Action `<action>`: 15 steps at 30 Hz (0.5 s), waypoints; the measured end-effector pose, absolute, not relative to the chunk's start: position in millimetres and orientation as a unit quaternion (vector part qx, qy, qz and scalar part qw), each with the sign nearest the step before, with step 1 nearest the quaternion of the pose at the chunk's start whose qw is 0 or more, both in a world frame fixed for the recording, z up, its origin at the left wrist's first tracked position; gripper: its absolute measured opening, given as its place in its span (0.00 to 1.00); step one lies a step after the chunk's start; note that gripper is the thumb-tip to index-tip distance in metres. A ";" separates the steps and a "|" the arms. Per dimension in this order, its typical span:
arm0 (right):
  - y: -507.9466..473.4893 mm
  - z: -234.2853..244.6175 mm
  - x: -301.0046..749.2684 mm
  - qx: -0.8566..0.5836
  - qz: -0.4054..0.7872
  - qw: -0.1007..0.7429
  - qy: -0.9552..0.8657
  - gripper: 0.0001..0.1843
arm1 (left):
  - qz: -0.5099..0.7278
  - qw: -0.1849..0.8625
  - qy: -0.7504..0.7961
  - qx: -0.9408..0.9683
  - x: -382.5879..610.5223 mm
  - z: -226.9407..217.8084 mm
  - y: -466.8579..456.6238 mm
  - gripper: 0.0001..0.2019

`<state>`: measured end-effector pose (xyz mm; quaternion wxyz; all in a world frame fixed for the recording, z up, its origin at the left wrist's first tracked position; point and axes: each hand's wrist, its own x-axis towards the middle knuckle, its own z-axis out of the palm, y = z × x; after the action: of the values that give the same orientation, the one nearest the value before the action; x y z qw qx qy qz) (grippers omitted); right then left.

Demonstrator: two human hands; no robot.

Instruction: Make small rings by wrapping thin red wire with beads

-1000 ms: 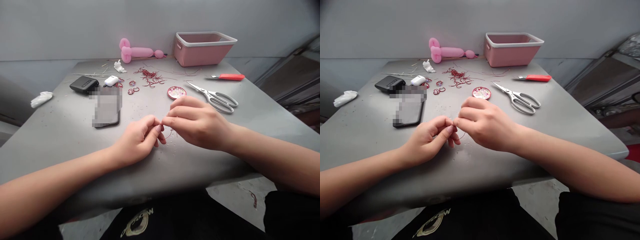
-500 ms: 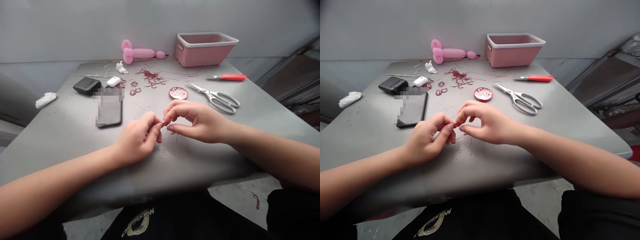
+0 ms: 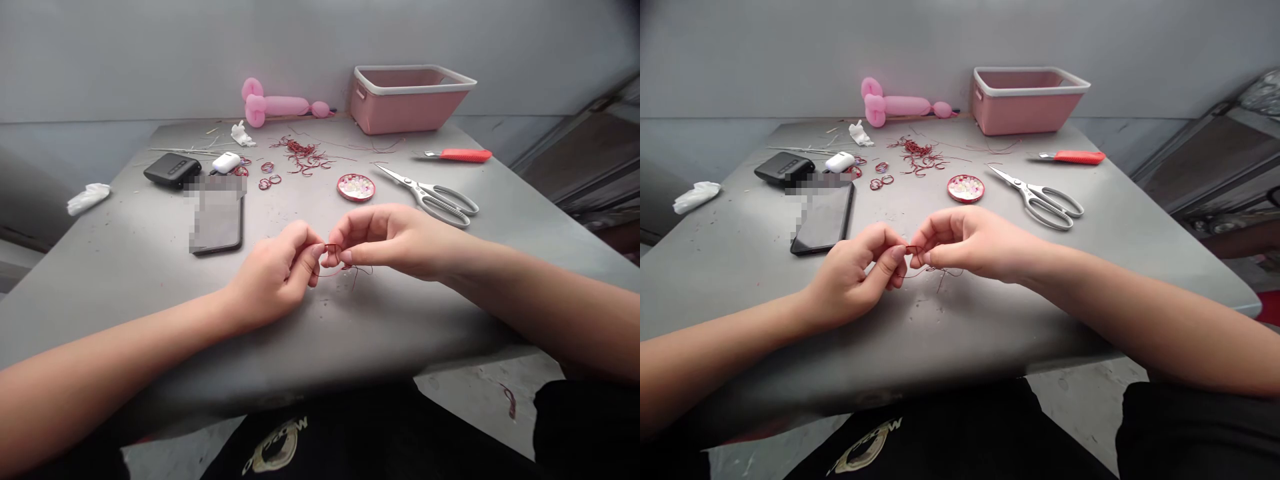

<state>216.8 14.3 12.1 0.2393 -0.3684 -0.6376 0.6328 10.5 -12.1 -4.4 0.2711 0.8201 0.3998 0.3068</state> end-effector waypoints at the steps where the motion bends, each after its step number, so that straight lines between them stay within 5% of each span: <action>1: 14.0 11.5 216.3 -0.368 0.645 0.238 -0.626 0.06 | 0.309 0.267 0.397 0.822 10.4 -3.7 -12.5 0.06; 9: 5.5 9.6 212.9 -0.375 0.550 0.281 -0.692 0.09 | 0.312 0.245 0.394 0.829 10.3 -1.1 -13.9 0.06; 15: 1.9 3.2 214.2 -0.331 0.138 0.351 -0.865 0.08 | 0.313 0.305 0.409 0.801 11.1 0.0 -14.2 0.06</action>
<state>214.2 1.9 3.2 0.3507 -0.3308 -0.8651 0.1383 11.1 -14.2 0.0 0.3047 0.8014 0.4090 0.3126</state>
